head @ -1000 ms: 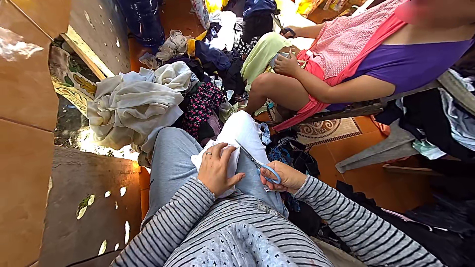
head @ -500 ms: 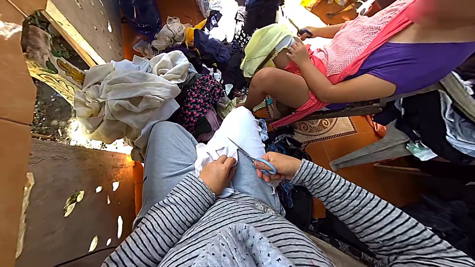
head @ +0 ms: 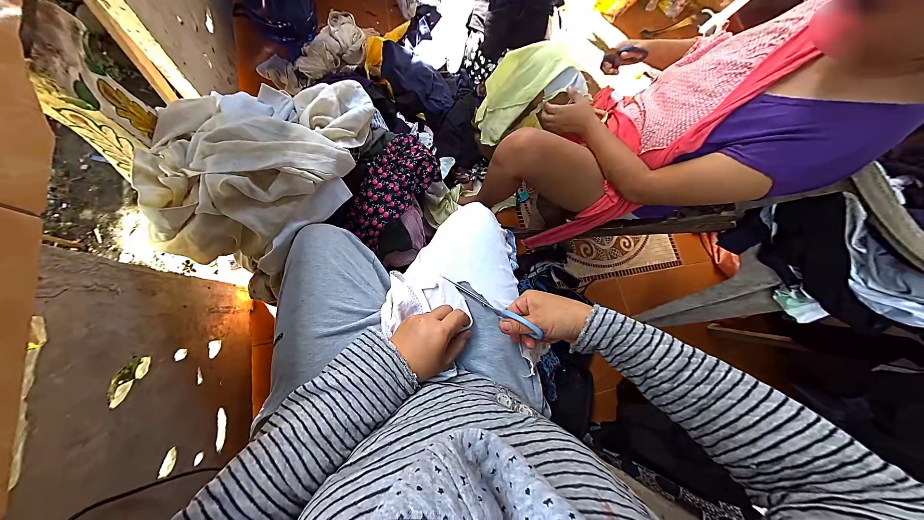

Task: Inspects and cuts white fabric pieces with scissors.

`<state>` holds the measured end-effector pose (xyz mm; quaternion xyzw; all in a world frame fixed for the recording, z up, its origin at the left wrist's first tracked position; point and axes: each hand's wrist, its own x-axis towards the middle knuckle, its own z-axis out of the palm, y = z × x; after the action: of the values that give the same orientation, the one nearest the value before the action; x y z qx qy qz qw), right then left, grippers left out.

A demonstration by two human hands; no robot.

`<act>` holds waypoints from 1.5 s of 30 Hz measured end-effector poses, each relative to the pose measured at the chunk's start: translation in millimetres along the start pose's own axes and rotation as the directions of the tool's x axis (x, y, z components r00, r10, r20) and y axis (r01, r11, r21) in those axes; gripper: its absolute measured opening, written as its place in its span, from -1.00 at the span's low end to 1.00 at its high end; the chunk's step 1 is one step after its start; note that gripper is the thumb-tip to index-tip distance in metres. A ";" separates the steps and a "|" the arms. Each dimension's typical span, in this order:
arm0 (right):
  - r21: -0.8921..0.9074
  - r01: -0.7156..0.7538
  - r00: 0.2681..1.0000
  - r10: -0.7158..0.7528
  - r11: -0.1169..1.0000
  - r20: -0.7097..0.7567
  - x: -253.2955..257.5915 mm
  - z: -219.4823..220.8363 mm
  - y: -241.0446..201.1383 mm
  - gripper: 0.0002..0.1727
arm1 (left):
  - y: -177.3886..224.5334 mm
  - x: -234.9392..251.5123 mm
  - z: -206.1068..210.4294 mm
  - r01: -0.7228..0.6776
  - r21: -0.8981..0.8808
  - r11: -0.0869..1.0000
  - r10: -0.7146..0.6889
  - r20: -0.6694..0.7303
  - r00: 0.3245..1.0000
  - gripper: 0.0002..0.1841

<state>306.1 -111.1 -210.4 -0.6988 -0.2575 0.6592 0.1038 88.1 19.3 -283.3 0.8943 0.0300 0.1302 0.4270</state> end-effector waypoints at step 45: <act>-0.540 -0.069 0.983 0.149 0.839 0.106 23.3 -34.1 -63.3 -0.47 | 6.9 2.7 -9.5 -0.169 -0.226 0.959 0.248 0.389 0.888 -0.75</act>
<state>325.2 -39.4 -196.1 -0.6643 -0.3970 0.6150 -0.1513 87.9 22.5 -271.6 0.8558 -0.1697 -0.0142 0.4885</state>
